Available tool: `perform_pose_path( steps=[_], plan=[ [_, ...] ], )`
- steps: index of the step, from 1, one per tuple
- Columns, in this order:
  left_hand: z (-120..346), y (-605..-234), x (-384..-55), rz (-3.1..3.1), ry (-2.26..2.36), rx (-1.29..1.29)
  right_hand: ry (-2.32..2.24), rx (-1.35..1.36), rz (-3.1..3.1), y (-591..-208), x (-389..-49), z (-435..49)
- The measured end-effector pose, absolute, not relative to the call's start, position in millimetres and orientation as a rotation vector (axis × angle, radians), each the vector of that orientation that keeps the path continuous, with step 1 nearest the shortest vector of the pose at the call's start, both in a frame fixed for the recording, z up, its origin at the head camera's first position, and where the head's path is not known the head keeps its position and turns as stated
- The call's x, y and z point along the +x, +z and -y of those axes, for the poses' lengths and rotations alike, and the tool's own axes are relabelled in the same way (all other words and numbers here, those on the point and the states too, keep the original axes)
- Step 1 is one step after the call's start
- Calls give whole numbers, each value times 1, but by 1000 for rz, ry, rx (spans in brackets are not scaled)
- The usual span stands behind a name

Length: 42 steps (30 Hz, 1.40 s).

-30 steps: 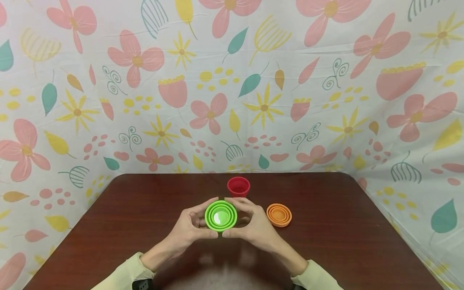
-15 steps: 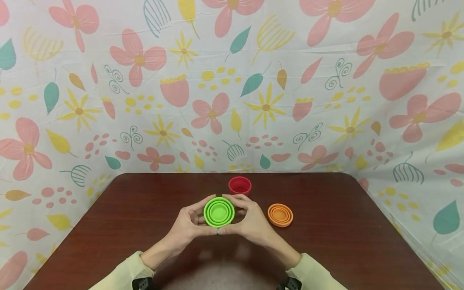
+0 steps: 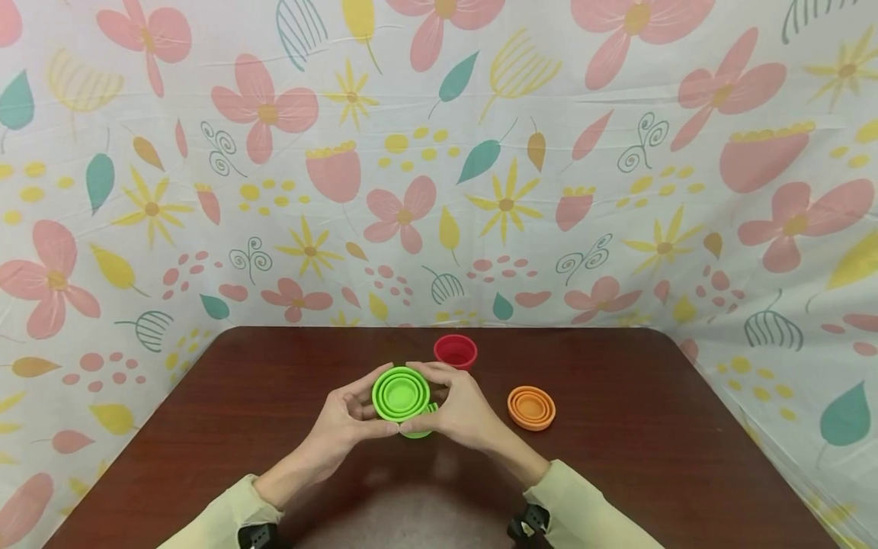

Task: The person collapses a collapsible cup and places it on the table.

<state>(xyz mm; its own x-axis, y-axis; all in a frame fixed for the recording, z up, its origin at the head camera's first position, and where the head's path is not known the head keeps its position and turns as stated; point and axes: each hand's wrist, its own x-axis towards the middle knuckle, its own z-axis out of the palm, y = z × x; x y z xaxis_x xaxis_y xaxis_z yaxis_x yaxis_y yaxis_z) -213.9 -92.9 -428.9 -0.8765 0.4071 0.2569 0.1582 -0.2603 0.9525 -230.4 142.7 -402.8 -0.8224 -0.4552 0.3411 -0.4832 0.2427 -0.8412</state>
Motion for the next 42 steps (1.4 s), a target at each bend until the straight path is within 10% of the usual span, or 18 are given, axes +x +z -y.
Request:
perform_pose_path(
  steps=[42],
  plan=[
    [175, -445, -252, -2326, 2027, 388, 1679, 785, 2689, -427, -309, -63]
  ],
)
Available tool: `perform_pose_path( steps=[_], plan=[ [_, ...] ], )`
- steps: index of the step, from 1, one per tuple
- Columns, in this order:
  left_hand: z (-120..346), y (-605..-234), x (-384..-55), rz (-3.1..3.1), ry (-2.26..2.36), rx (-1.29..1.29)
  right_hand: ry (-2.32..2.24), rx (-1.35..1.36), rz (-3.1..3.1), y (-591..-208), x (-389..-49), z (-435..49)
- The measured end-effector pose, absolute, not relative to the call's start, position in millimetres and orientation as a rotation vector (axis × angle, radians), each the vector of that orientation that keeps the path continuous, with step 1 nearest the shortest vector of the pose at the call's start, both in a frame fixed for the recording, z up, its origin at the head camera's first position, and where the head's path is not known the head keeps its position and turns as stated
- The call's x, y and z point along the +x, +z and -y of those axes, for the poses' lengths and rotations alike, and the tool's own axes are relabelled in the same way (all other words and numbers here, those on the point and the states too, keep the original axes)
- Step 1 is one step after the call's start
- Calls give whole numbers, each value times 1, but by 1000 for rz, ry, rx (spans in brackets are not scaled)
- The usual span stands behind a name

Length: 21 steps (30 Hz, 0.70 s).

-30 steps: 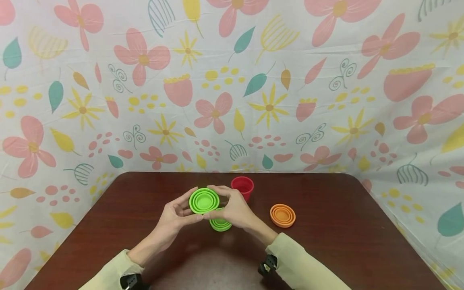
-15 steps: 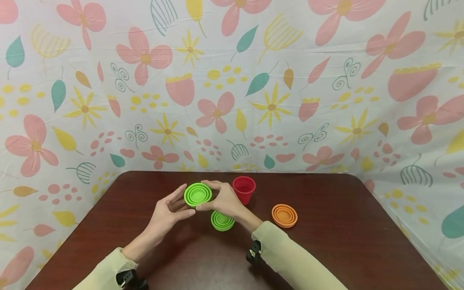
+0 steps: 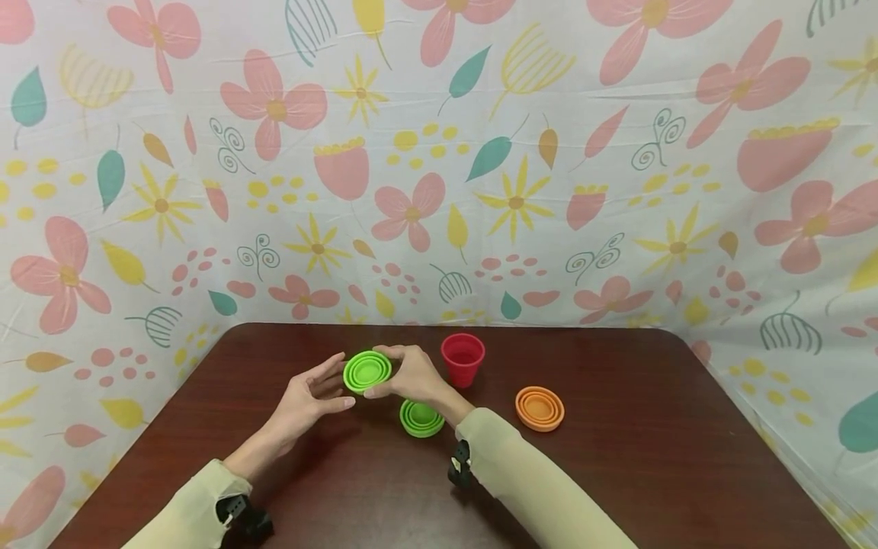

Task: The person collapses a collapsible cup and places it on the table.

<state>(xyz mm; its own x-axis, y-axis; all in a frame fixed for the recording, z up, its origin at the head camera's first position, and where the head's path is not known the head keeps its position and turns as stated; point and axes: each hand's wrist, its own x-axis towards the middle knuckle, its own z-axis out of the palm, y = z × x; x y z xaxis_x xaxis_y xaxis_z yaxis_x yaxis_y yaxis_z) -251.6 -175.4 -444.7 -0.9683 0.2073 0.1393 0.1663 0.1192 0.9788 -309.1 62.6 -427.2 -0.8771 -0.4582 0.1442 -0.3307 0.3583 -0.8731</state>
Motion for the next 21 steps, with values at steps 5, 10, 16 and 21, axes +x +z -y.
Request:
perform_pose_path(
  steps=[5, 10, 16, 21],
  plan=[
    [181, -447, -257, -2364, 1965, 399, -1522, -695, -2484, -431, -314, -58],
    [184, -450, -258, -2412, 1922, 371, -1476, -671, -2484, -436, -316, -55],
    [185, -447, -259, -2467, 1869, 371, -1407, -633, -2517, -440, -318, -52],
    [184, -444, -258, -2484, 1830, 366, -1373, -599, -2528, -441, -320, -51]
  ],
)
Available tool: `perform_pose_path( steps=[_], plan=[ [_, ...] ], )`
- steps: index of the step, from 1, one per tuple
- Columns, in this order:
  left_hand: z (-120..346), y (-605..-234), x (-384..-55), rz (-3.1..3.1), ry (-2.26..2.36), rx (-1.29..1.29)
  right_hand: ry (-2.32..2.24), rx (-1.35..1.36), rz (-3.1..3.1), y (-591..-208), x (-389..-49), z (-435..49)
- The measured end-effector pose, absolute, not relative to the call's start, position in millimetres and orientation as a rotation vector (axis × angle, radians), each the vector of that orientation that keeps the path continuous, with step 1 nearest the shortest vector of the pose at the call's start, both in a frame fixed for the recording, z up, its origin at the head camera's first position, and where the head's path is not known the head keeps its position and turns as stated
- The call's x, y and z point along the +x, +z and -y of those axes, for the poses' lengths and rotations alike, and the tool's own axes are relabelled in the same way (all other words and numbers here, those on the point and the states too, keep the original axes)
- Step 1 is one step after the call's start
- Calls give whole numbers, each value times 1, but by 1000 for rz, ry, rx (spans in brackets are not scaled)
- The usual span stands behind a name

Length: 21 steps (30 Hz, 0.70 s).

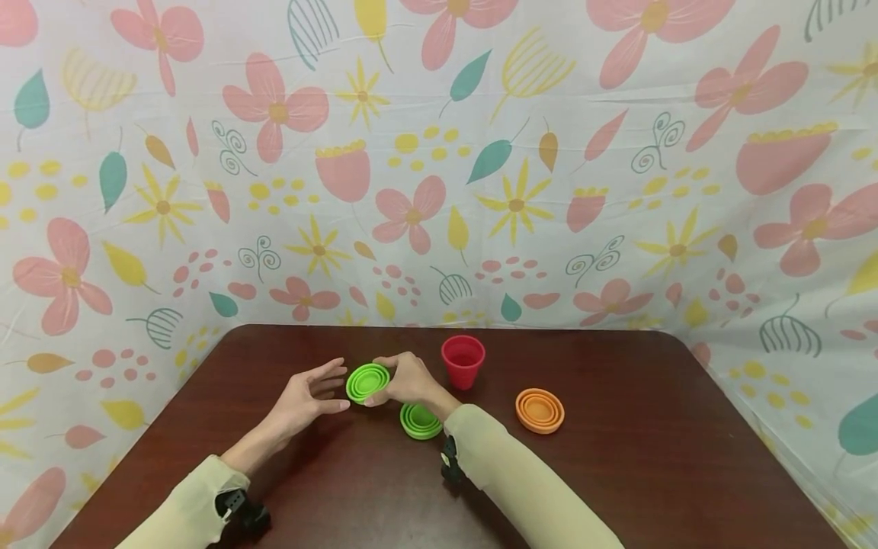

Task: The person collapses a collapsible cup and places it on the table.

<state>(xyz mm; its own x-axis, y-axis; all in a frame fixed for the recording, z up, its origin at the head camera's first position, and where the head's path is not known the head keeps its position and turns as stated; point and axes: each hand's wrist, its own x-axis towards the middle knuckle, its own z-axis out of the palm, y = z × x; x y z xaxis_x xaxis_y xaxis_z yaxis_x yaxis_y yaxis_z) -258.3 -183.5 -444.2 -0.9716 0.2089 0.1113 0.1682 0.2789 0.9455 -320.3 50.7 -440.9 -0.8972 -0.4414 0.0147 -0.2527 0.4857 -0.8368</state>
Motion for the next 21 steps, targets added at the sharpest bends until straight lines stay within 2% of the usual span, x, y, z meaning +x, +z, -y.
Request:
perform_pose_path(
  steps=[21],
  plan=[
    [182, -445, -259, -2589, 1710, 230, -1138, -725, -2629, -443, -334, -47]
  ],
)
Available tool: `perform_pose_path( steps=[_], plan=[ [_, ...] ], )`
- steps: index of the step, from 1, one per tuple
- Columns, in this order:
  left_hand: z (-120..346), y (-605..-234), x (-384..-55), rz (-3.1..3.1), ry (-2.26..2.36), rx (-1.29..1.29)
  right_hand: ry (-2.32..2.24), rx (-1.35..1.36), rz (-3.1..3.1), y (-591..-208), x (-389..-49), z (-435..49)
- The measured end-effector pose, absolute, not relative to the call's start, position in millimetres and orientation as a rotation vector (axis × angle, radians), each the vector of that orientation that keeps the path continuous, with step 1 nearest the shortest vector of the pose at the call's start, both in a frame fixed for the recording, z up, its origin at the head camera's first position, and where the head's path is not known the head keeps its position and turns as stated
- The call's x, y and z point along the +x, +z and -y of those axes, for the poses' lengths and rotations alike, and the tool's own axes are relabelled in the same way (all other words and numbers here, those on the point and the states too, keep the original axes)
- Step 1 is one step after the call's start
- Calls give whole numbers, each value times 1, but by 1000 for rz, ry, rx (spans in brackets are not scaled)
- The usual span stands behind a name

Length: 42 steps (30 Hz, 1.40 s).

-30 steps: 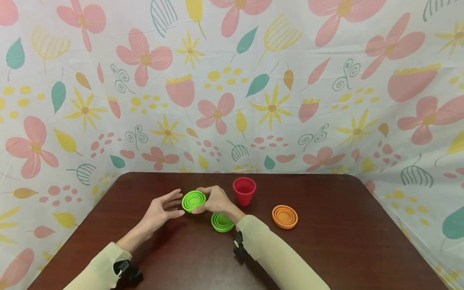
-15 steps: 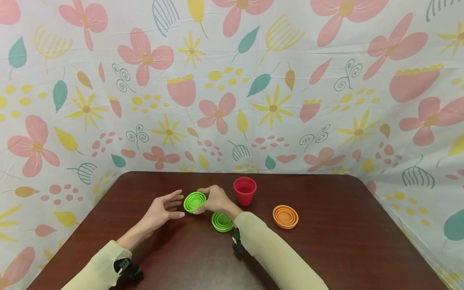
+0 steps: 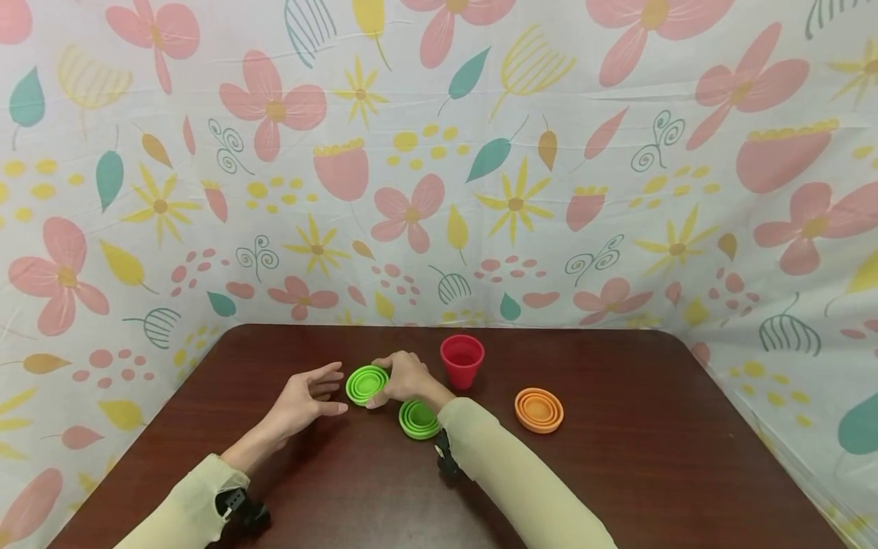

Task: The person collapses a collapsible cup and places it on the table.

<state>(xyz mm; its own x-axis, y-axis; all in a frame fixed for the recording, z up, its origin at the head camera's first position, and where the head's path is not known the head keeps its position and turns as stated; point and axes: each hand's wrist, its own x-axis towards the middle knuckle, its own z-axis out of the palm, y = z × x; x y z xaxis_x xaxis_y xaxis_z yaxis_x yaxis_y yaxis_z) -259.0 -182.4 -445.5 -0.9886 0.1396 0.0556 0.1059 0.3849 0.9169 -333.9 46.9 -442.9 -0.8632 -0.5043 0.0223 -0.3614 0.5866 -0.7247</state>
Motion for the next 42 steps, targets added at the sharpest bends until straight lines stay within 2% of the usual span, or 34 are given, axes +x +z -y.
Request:
perform_pose_path(
  steps=[25, 34, 42],
  plan=[
    [177, -442, -261, -2536, 1777, 233, -1152, -701, -2606, -443, -336, -50],
    [158, -435, -243, -2646, 1814, 176, -1280, -889, -2730, -432, -300, -65],
    [128, -421, -222, -2615, 1946, 400, -1531, -1020, -2648, -418, -258, -95]
  ],
)
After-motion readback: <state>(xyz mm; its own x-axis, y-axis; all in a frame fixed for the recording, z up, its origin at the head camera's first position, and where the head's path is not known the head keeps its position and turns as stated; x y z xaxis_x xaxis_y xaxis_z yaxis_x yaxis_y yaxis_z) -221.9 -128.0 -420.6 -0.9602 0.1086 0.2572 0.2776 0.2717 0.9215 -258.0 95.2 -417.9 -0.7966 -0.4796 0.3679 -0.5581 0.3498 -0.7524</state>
